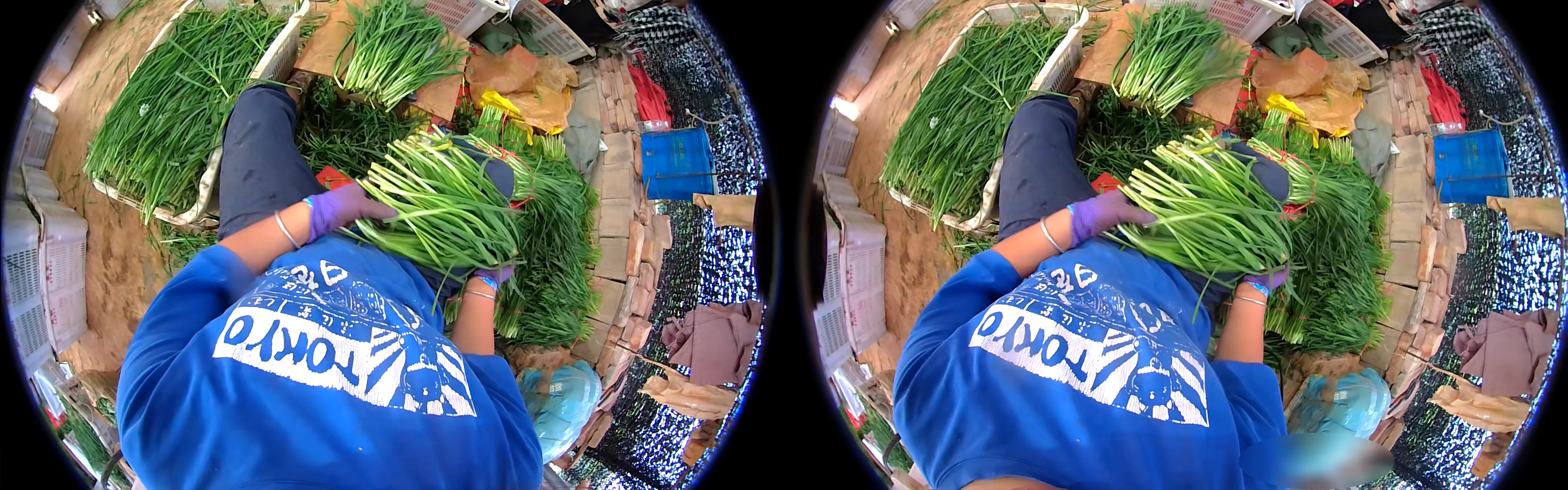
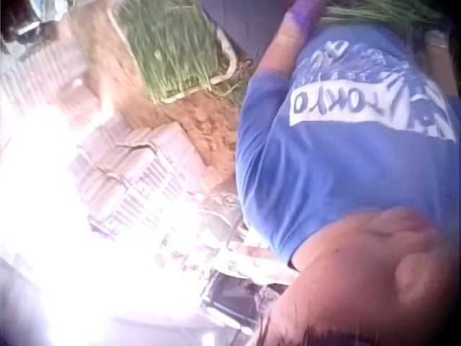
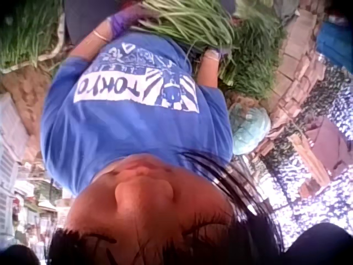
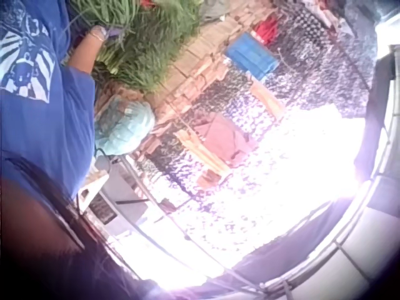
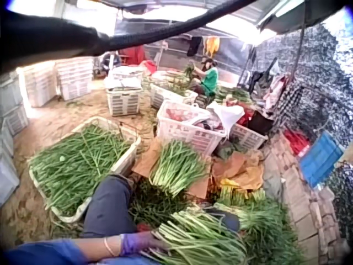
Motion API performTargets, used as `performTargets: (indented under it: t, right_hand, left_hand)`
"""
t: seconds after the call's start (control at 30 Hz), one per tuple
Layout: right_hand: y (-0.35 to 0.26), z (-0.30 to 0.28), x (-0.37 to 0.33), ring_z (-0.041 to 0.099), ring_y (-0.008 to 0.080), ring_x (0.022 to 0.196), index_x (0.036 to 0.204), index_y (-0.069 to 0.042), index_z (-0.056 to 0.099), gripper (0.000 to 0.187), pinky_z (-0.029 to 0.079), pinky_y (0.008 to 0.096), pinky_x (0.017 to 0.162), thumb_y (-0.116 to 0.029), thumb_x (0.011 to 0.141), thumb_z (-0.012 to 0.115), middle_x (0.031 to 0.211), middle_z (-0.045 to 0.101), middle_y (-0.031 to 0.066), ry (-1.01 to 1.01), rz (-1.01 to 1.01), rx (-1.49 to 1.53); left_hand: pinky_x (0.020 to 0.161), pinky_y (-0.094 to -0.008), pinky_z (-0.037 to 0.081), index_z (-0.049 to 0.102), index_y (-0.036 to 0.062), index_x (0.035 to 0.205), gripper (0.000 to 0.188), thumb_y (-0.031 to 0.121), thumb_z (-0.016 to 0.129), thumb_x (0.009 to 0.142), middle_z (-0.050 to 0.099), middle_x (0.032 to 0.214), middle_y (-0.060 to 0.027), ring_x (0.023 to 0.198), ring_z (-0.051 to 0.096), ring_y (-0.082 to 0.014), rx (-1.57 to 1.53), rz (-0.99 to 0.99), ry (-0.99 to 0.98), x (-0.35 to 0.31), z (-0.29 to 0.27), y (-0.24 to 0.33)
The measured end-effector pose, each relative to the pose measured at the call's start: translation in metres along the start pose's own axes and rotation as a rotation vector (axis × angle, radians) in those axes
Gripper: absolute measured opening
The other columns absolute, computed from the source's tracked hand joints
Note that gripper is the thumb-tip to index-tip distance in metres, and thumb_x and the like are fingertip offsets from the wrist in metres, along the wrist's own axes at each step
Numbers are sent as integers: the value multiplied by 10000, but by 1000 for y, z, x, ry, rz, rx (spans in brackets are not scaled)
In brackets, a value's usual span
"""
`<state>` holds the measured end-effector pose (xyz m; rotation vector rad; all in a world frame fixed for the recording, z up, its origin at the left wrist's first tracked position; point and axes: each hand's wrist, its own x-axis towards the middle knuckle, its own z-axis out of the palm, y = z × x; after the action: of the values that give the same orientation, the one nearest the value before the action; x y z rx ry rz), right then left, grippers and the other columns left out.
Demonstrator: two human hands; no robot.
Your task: The person cleans green onions by hand, ties them into a bundle using a red string, and then trims the ends using a cleaver on a wooden board.
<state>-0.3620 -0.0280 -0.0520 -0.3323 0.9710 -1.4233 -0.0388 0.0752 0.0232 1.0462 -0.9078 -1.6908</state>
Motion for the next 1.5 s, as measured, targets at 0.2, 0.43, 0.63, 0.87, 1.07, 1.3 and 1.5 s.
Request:
performTargets:
  t: [0.2, 0.43, 0.63, 0.87, 1.07, 1.3, 1.5]
  right_hand:
    - [-12, 3, -11, 396, 397, 1153, 1266, -9, 382, 563, 289, 548, 970, -311, 795, 318, 1266, 407, 219, -251, 285, 533]
    - [-1, 9, -16, 388, 400, 1160, 1254, -13, 403, 552, 280, 558, 971, -313, 797, 330, 1278, 401, 207, -168, 114, 120]
    - [-3, -15, 1, 387, 392, 1164, 1259, -3, 394, 558, 276, 543, 982, -313, 800, 328, 1282, 394, 209, -375, 218, 361]
    - [-10, 0, -16, 418, 388, 1137, 1256, -12, 401, 556, 322, 542, 954, -326, 810, 295, 1250, 430, 207, -227, 181, 242]
    - [-4, 9, -14, 362, 378, 1189, 1284, -19, 363, 583, 273, 527, 991, -323, 787, 321, 1308, 365, 198, -255, 111, 103]
    - [-5, -3, -12, 348, 376, 1200, 1290, -21, 354, 591, 260, 525, 999, -325, 783, 322, 1317, 352, 196, -240, 126, 124]
    - [-7, -3, -12, 336, 373, 1209, 1295, -22, 345, 599, 249, 522, 1005, -326, 780, 324, 1325, 342, 194, -249, 124, 127]
  left_hand:
    - [544, -273, 459, 581, 35, 1001, 241, 51, 490, 779, 620, 762, -50, 613, 571, -139, 659, 125, 476, -3, -25, 3]
    - [741, -276, 460, 424, -36, 1203, 507, 173, 605, 778, 558, 1086, -157, 866, 573, -186, 504, 261, 442, -14, -84, -32]
    - [813, -310, 438, 538, 14, 1113, 481, 202, 684, 694, 606, 989, -185, 924, 580, -243, 695, 28, -35, 2, -28, -34]
    - [399, -163, 254, 574, 13, 1086, 343, 34, 595, 745, 537, 640, 33, 434, 338, -17, 71, -44, 155, -52, -51, 30]
    - [500, -178, 382, 380, 10, 1266, 495, 68, 529, 797, 565, 900, -45, 627, 482, -62, -67, 30, 270, -39, -84, 3]
    - [606, -232, 455, 429, 43, 1231, 535, 148, 634, 748, 585, 898, -57, 688, 546, -109, 656, -367, -331, -17, -43, 19]
    - [688, -238, 465, 534, 31, 1113, 418, 57, 648, 712, 591, 929, -67, 772, 557, -116, 426, 25, 445, -43, -89, 15]
